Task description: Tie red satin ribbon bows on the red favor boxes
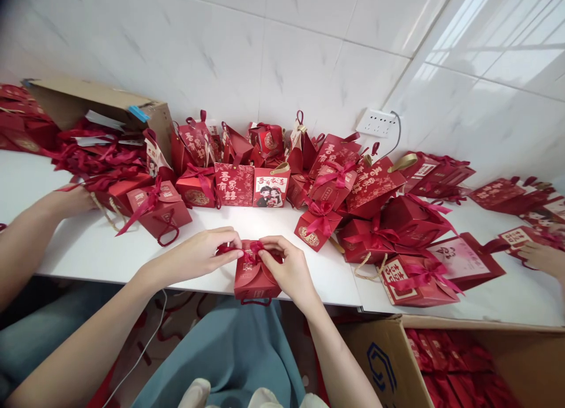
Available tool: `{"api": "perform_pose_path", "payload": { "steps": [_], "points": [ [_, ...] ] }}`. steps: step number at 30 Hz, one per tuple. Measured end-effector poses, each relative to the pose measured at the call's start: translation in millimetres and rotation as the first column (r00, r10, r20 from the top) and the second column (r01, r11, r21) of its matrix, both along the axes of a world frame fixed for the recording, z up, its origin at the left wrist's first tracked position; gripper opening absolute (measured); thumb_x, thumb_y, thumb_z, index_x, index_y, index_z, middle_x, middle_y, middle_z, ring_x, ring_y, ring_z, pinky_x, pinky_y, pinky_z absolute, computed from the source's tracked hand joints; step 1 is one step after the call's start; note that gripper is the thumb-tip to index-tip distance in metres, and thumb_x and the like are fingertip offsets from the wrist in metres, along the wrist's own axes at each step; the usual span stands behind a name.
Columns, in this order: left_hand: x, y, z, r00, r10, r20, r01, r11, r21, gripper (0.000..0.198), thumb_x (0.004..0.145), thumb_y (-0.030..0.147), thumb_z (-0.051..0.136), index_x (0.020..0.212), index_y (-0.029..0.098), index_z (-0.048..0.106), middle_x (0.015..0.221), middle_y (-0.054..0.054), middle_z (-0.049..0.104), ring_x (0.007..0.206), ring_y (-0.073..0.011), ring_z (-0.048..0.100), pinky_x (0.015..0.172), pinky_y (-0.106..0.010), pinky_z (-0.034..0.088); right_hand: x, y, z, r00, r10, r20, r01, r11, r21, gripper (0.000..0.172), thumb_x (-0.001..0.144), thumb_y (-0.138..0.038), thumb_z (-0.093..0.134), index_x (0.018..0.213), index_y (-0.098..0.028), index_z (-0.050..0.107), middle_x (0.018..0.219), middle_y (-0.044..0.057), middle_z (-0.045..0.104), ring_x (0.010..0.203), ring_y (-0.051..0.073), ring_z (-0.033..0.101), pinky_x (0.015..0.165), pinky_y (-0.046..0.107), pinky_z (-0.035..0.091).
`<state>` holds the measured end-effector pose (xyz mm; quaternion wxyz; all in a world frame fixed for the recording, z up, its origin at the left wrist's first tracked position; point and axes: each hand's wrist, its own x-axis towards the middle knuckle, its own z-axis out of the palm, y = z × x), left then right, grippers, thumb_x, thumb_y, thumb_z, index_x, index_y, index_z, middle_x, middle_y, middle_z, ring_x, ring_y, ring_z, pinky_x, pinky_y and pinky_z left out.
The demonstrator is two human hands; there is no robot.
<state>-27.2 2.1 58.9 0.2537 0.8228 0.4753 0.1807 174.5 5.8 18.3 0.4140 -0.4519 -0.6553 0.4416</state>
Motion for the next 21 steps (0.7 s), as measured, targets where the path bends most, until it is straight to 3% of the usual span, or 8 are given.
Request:
{"api": "perform_pose_path", "payload": {
  "steps": [4,9,13,18,21],
  "points": [
    [9,4,13.3,0.993,-0.103,-0.053,0.106,0.993,0.055,0.02,0.09,0.029,0.042,0.087,0.02,0.061,0.088,-0.001,0.059,0.079,-0.0151,0.057,0.073,-0.025,0.04,-2,0,3.5,1.0,0.0,0.012,0.0,0.999,0.039,0.015,0.079,-0.029,0.057,0.086,-0.018,0.065,0.085,0.004,0.07,0.079,0.018,0.066,0.074,0.03,0.052],
    [15,12,30.6,0.961,-0.228,-0.158,0.243,0.967,0.079,0.018,0.086,0.022,0.047,0.084,0.019,0.065,0.084,-0.001,0.059,0.07,-0.0134,0.057,0.067,-0.025,0.04,-3,1,3.6,0.998,0.015,0.06,-0.019,0.997,0.076,0.012,0.08,-0.025,0.054,0.082,-0.019,0.064,0.084,0.003,0.069,0.079,0.017,0.064,0.077,0.03,0.049],
    [18,21,41.7,0.946,-0.299,-0.125,0.307,0.951,0.044,0.023,0.081,0.011,0.047,0.087,0.02,0.068,0.089,-0.001,0.064,0.077,-0.0134,0.06,0.069,-0.024,0.042,-4,2,-0.9,0.998,0.034,-0.058,-0.033,0.999,0.016,0.009,0.077,-0.025,0.059,0.085,-0.021,0.059,0.082,0.001,0.069,0.078,0.017,0.065,0.074,0.028,0.049],
    [22,33,43.0,0.934,-0.355,-0.04,0.357,0.934,0.037,0.022,0.08,0.01,0.049,0.087,0.022,0.067,0.09,0.001,0.067,0.083,-0.0134,0.06,0.074,-0.024,0.042,-4,3,-4.2,0.995,0.021,-0.102,-0.028,0.997,-0.066,0.016,0.073,-0.024,0.064,0.084,-0.021,0.052,0.077,0.0,0.069,0.076,0.018,0.066,0.073,0.029,0.048],
    [21,42,36.3,0.946,-0.326,0.004,0.326,0.946,0.005,0.018,0.081,0.015,0.052,0.088,0.023,0.066,0.091,0.001,0.067,0.083,-0.0142,0.06,0.073,-0.024,0.042,-4,3,-4.9,0.992,0.017,-0.129,-0.028,0.996,-0.08,0.018,0.072,-0.024,0.065,0.083,-0.022,0.051,0.075,-0.001,0.069,0.076,0.018,0.067,0.075,0.03,0.049]
  ]
}}
